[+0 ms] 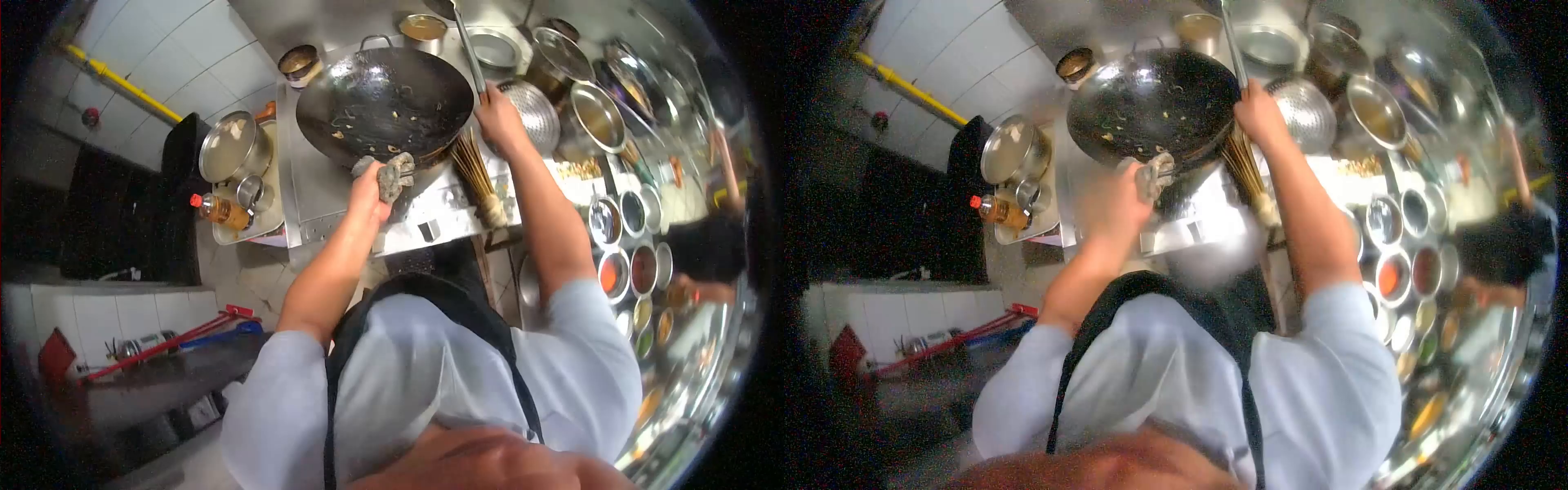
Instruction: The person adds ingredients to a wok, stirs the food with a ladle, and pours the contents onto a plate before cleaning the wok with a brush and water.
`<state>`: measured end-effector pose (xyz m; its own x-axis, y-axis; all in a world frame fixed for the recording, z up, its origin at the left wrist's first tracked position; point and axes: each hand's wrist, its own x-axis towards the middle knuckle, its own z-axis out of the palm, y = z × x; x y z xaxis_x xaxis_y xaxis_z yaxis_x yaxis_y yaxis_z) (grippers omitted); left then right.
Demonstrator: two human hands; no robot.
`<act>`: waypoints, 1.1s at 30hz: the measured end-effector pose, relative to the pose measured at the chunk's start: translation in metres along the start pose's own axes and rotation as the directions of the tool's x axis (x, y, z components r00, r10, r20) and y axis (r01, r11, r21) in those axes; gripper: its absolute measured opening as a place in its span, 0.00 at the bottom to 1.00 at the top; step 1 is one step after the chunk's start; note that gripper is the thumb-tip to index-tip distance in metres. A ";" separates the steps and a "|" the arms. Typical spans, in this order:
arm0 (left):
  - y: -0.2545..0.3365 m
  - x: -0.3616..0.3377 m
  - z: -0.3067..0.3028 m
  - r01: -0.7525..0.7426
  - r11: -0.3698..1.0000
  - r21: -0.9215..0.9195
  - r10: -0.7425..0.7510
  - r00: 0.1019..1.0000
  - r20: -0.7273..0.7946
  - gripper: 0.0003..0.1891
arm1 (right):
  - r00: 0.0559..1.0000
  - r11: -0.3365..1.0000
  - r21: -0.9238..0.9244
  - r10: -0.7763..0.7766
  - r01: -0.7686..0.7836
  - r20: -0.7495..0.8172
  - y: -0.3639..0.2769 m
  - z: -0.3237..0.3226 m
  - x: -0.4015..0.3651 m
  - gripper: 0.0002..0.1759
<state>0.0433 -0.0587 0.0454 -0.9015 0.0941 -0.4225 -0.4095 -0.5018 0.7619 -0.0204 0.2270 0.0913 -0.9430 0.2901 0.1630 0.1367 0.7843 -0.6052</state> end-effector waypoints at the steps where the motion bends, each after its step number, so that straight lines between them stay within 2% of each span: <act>1: -0.001 0.020 0.006 0.085 0.987 -0.137 -0.089 0.996 -0.023 0.08 | 0.989 0.987 -0.111 -0.128 0.120 -0.072 0.015 0.023 0.057 0.31; 3: -0.006 0.041 0.011 0.099 0.974 -0.203 -0.117 0.990 -0.077 0.09 | 0.991 0.986 -0.164 0.038 -0.017 0.125 -0.008 0.037 0.124 0.24; 4: -0.008 0.048 0.015 0.101 0.974 -0.203 -0.116 0.991 -0.061 0.10 | 0.989 0.988 -0.155 0.028 -0.005 0.144 -0.015 0.051 0.153 0.24; 5: -0.011 0.055 0.018 0.107 0.973 -0.205 -0.118 0.992 -0.040 0.10 | 0.966 0.974 -0.213 -0.021 0.078 0.257 -0.018 0.067 0.181 0.19; 6: -0.016 0.061 0.013 0.144 0.972 -0.185 -0.167 0.979 -0.114 0.12 | 0.929 0.951 -0.262 -0.060 0.164 0.365 -0.020 0.076 0.198 0.15; 7: -0.021 0.068 0.009 0.145 0.972 -0.187 -0.168 0.979 -0.117 0.12 | 0.927 0.951 -0.262 -0.060 0.166 0.369 -0.019 0.076 0.209 0.15; 9: -0.034 0.078 -0.006 0.226 0.966 -0.127 -0.241 0.963 -0.123 0.13 | 0.798 0.757 -0.412 -0.231 0.507 0.557 -0.010 0.070 0.225 0.10; 10: -0.044 0.087 -0.018 0.218 0.960 -0.176 -0.237 0.967 -0.097 0.13 | 0.705 0.614 -0.443 -0.279 0.653 0.652 -0.006 0.066 0.231 0.08; 11: -0.059 0.100 -0.036 0.229 0.958 -0.173 -0.247 0.965 -0.091 0.13 | 0.850 0.907 -0.299 -0.110 0.298 0.516 0.004 0.055 0.215 0.11; 12: -0.077 0.115 -0.054 0.107 0.993 -0.056 -0.106 0.994 0.021 0.13 | 0.901 0.992 -0.066 0.126 -0.109 0.414 0.017 0.039 0.184 0.16; 13: -0.086 0.125 -0.061 -0.034 0.998 0.044 0.027 0.989 0.147 0.13 | 0.956 0.996 0.041 0.061 -0.075 0.286 0.038 0.032 0.156 0.25; 14: -0.067 0.114 -0.041 0.218 0.972 -0.090 -0.224 0.973 -0.058 0.16 | 0.982 0.982 0.035 -0.187 0.188 -0.031 0.068 0.040 0.132 0.30; 15: -0.062 0.109 -0.037 0.225 0.970 -0.092 -0.231 0.971 -0.058 0.16 | 0.999 0.999 0.024 -0.035 0.035 -0.019 0.077 0.036 0.115 0.31; 16: -0.059 0.101 -0.038 0.144 0.990 -0.006 -0.144 0.989 0.016 0.18 | 0.993 0.993 0.010 0.117 -0.117 -0.003 0.084 0.034 0.106 0.33; 17: -0.057 0.094 -0.037 0.055 0.996 0.073 -0.062 0.994 0.092 0.21 | 0.993 0.993 0.006 0.120 -0.120 0.011 0.092 0.031 0.108 0.33; 18: -0.042 0.083 -0.018 0.230 0.971 0.060 -0.227 0.972 -0.059 0.26 | 0.986 0.984 -0.066 0.166 -0.167 -0.013 0.100 0.025 0.116 0.33; 19: -0.039 0.079 -0.009 0.229 0.972 0.047 -0.226 0.972 -0.071 0.26 | 0.978 0.969 -0.136 0.203 -0.206 -0.037 0.112 0.021 0.128 0.34; 20: -0.041 0.074 -0.003 0.214 0.977 -0.001 -0.214 0.977 -0.022 0.27 | 0.980 0.962 -0.188 0.196 -0.198 -0.032 0.135 0.023 0.148 0.33; 21: -0.040 0.063 0.003 0.197 0.979 -0.052 -0.197 0.980 0.016 0.28 | 0.983 0.954 -0.237 0.185 -0.183 -0.015 0.169 0.032 0.176 0.33; 22: -0.020 0.043 0.025 0.219 0.938 -0.269 -0.238 0.970 -0.042 0.29 | 0.959 0.890 -0.456 0.119 0.012 0.256 0.213 0.039 0.220 0.27; 23: -0.006 0.034 0.046 0.223 0.942 -0.251 -0.267 0.951 -0.157 0.28 | 0.853 0.767 -0.587 0.101 0.260 0.511 0.242 0.049 0.251 0.22; 24: -0.011 0.025 0.046 -0.108 0.969 0.224 0.133 0.986 -0.102 0.25 | 0.841 0.957 0.014 0.248 -0.291 0.480 0.242 0.046 0.254 0.15; 25: -0.017 0.017 0.045 -0.416 0.672 0.613 0.434 0.892 0.130 0.23 | 0.739 0.464 0.576 0.379 -0.672 0.557 0.234 0.032 0.254 0.10; 26: -0.024 0.019 0.044 -0.401 0.677 0.617 0.433 0.895 0.107 0.23 | 0.734 0.245 0.697 0.321 -0.674 0.598 0.227 0.019 0.250 0.07; 27: -0.030 0.031 0.043 -0.247 0.900 0.360 0.289 0.955 -0.067 0.20 | 0.740 0.004 0.766 0.262 -0.642 0.619 0.214 0.001 0.243 0.06; 28: -0.034 0.040 0.040 -0.082 0.996 0.036 0.088 0.980 -0.180 0.17 | 0.734 0.011 0.759 0.263 -0.651 0.626 0.199 -0.013 0.231 0.06; 30: -0.036 0.048 0.035 -0.061 0.998 0.007 0.062 0.976 -0.208 0.16 | 0.783 -0.081 0.836 0.313 -0.543 0.538 0.176 -0.030 0.200 0.06; 31: -0.036 0.049 0.034 -0.046 0.999 -0.013 0.042 0.975 -0.219 0.15 | 0.781 -0.081 0.838 0.323 -0.539 0.534 0.181 -0.036 0.192 0.06; 33: -0.027 0.039 0.026 -0.009 1.000 -0.024 0.006 0.989 -0.148 0.16 | 0.780 -0.096 0.782 0.066 -0.616 0.622 0.197 -0.057 0.172 0.05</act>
<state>0.0151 -0.0189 0.0212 -0.8730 -0.0370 -0.4863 -0.3977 -0.5229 0.7539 -0.1383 0.4629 0.0445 -0.9153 -0.0628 -0.3978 0.3300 -0.6829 -0.6517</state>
